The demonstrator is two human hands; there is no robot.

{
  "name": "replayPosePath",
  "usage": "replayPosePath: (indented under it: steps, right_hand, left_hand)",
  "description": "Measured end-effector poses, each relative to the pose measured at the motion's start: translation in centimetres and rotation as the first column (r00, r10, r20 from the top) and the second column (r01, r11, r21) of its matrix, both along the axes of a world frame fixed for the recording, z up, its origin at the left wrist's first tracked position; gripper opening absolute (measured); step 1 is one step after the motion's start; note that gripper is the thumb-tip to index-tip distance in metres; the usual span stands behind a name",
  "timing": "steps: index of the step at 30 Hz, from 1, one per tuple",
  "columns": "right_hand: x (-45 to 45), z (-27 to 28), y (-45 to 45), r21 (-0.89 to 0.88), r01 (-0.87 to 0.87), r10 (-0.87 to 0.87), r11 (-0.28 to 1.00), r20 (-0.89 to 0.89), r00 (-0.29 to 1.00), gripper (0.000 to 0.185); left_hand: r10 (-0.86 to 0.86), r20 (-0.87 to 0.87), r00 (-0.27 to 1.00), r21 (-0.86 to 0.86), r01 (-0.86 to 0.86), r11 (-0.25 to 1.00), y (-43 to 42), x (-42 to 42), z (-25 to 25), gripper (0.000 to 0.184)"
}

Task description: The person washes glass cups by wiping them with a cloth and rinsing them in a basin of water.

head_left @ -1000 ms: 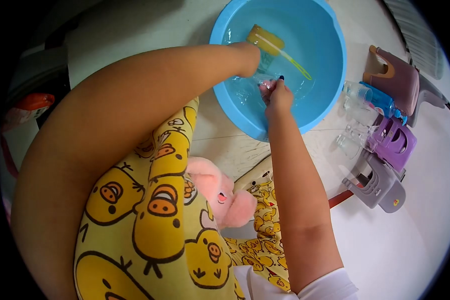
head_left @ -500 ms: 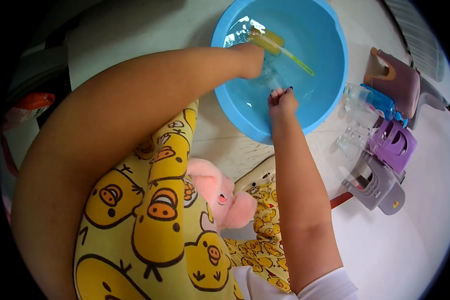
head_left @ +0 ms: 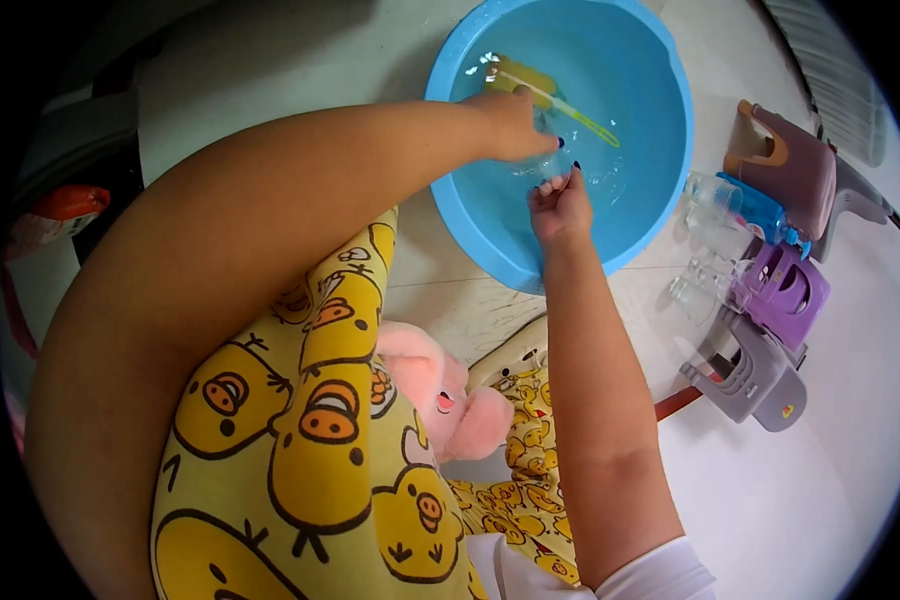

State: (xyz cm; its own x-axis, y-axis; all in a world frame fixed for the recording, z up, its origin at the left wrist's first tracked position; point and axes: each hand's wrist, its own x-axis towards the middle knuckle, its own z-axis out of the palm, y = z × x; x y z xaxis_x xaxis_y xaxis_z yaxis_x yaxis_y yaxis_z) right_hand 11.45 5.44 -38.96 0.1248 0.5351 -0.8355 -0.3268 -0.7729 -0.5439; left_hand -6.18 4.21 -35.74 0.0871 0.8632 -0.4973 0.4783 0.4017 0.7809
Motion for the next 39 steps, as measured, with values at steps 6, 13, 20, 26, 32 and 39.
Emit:
replayPosePath:
  steps: [6, 13, 20, 26, 32, 39]
  right_hand:
    - [-0.6, 0.6, -0.5, 0.035, -0.031, 0.034, 0.999, -0.077, 0.996, 0.032]
    - [-1.6, 0.7, -0.7, 0.069, -0.12, 0.096, 0.99, 0.276, 0.956, 0.034]
    - [-1.8, 0.6, -0.7, 0.203, -0.122, 0.046, 0.971, 0.342, 0.939, 0.033]
    - [-1.9, 0.9, -0.9, 0.241, -0.143, 0.058, 0.96, 0.328, 0.943, 0.032]
    - [-1.0, 0.1, -0.4, 0.111, -0.152, 0.106, 0.982, 0.343, 0.933, 0.03]
    - [-0.7, -0.3, -0.3, 0.04, -0.121, 0.094, 0.992, 0.413, 0.906, 0.027]
  left_hand:
    - [0.05, -0.117, 0.992, -0.087, -0.061, 0.994, 0.7, 0.2, -0.2, 0.073]
    - [0.128, 0.058, 0.99, -0.247, -0.11, 0.963, 0.7, -0.1, 0.3, 0.06]
    - [0.292, 0.227, 0.929, -0.358, -0.199, 0.912, 0.5, -0.1, 0.3, 0.052]
    - [0.191, 0.124, 0.974, -0.392, -0.129, 0.911, 1.0, 0.1, -0.4, 0.05]
    - [-0.039, 0.005, 0.999, -0.259, 0.039, 0.965, 0.8, -0.2, -0.8, 0.046]
    - [-0.324, -0.211, 0.922, -0.103, 0.309, 0.946, 0.2, 0.3, -1.3, 0.043]
